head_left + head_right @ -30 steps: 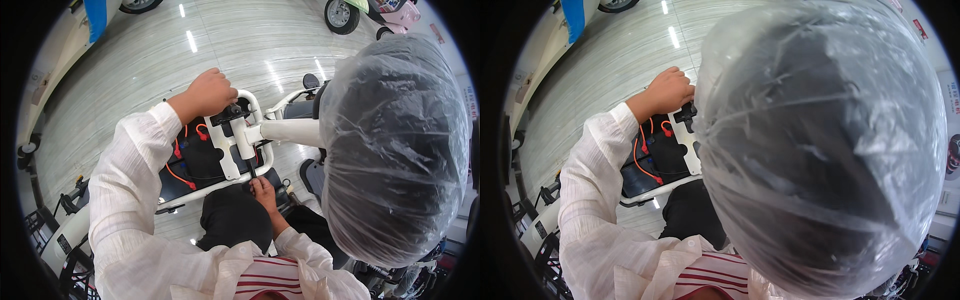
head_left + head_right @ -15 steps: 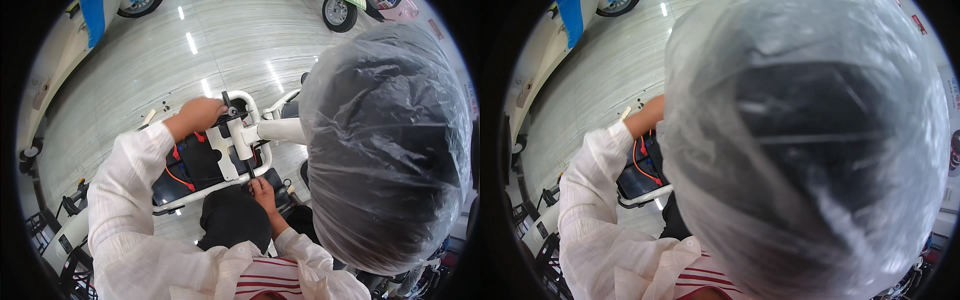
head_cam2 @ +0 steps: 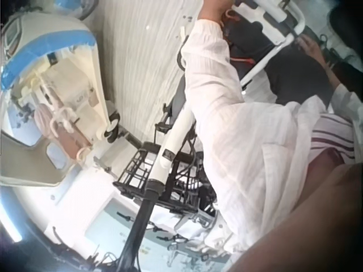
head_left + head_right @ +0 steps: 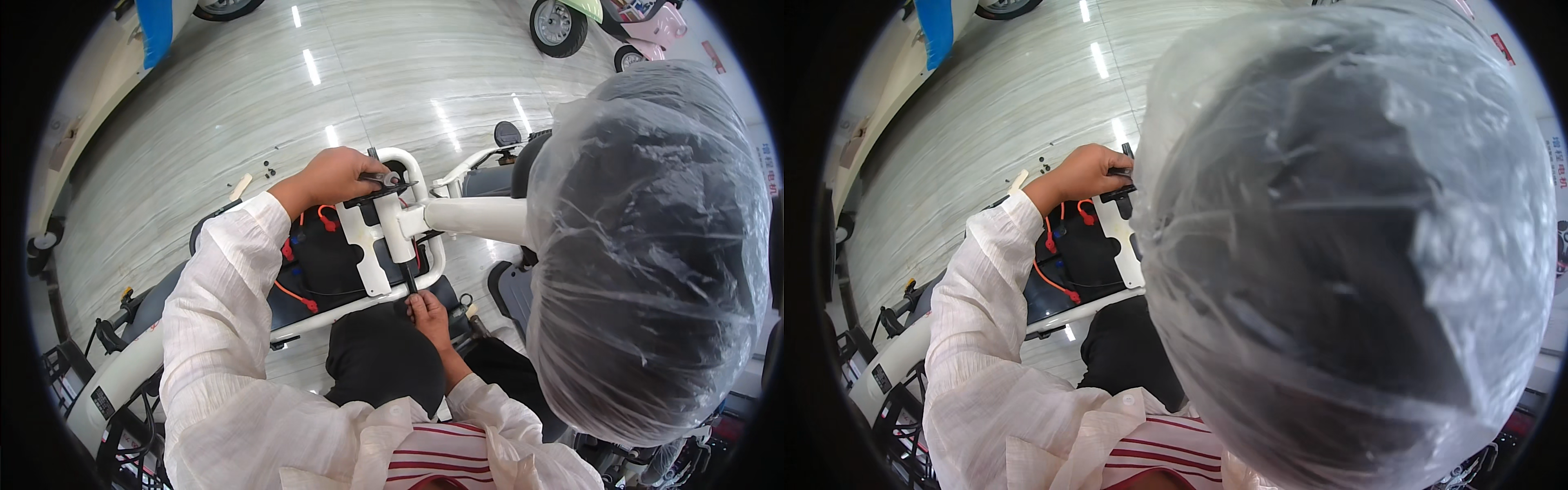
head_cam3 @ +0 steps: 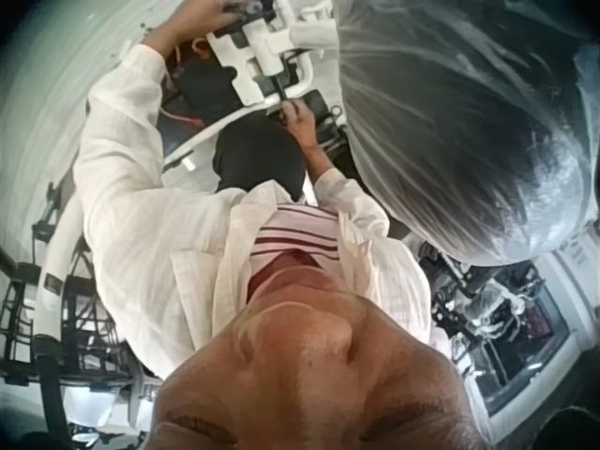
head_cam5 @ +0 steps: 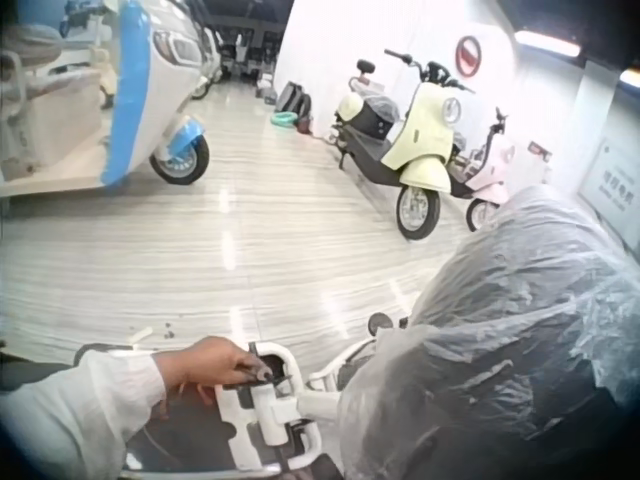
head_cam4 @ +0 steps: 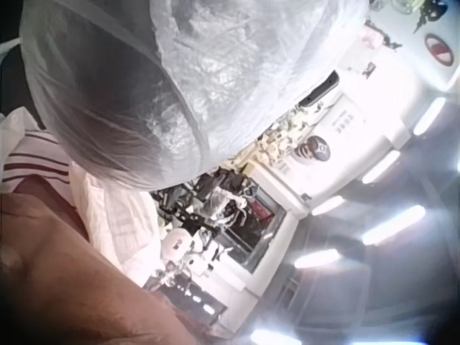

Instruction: The person assembles a white electric scooter by securing the seat post and attaching the crankset. They use a hammer and screwdriver to tap and tighten components, then install the crank arm and chainring with a wrench.

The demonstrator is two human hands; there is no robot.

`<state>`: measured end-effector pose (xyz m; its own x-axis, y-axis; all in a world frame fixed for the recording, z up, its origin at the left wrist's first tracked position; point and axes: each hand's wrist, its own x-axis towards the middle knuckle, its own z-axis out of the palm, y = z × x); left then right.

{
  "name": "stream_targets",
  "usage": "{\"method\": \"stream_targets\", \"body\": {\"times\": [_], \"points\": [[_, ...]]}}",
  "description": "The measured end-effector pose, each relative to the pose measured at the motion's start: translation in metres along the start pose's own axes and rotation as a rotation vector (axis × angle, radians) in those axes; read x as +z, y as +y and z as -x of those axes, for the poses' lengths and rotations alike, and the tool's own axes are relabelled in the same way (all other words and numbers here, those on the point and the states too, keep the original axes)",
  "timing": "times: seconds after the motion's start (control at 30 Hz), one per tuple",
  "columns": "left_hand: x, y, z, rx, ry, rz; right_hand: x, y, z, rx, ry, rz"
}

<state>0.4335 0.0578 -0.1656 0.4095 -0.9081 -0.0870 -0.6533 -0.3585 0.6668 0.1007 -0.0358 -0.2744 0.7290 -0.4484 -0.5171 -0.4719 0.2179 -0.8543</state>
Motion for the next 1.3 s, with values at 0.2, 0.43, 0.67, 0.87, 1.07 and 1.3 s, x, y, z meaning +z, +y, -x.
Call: {"method": "stream_targets", "body": {"times": [0.2, 0.43, 0.67, 0.87, 1.07, 1.3], "points": [[0.006, -0.001, -0.002, 0.048, 0.062, -0.096, 0.001, -0.001, 0.000, 0.021, 0.002, -0.030], [0.003, 0.001, -0.001, 0.025, 0.059, -0.086, 0.002, -0.008, 0.002, 0.012, -0.013, -0.041], [0.006, 0.000, 0.007, -0.034, 0.144, 0.153, 0.004, -0.007, 0.002, 0.023, -0.003, -0.036], [0.020, -0.015, 0.009, -0.094, 0.050, 0.322, 0.000, -0.001, 0.000, 0.011, -0.016, -0.043], [0.026, -0.016, 0.013, -0.018, 0.244, 0.441, 0.004, -0.003, 0.001, 0.009, 0.004, -0.044], [0.023, -0.016, 0.011, -0.088, 0.113, 0.346, 0.001, -0.003, 0.000, 0.010, -0.002, -0.037]]}}
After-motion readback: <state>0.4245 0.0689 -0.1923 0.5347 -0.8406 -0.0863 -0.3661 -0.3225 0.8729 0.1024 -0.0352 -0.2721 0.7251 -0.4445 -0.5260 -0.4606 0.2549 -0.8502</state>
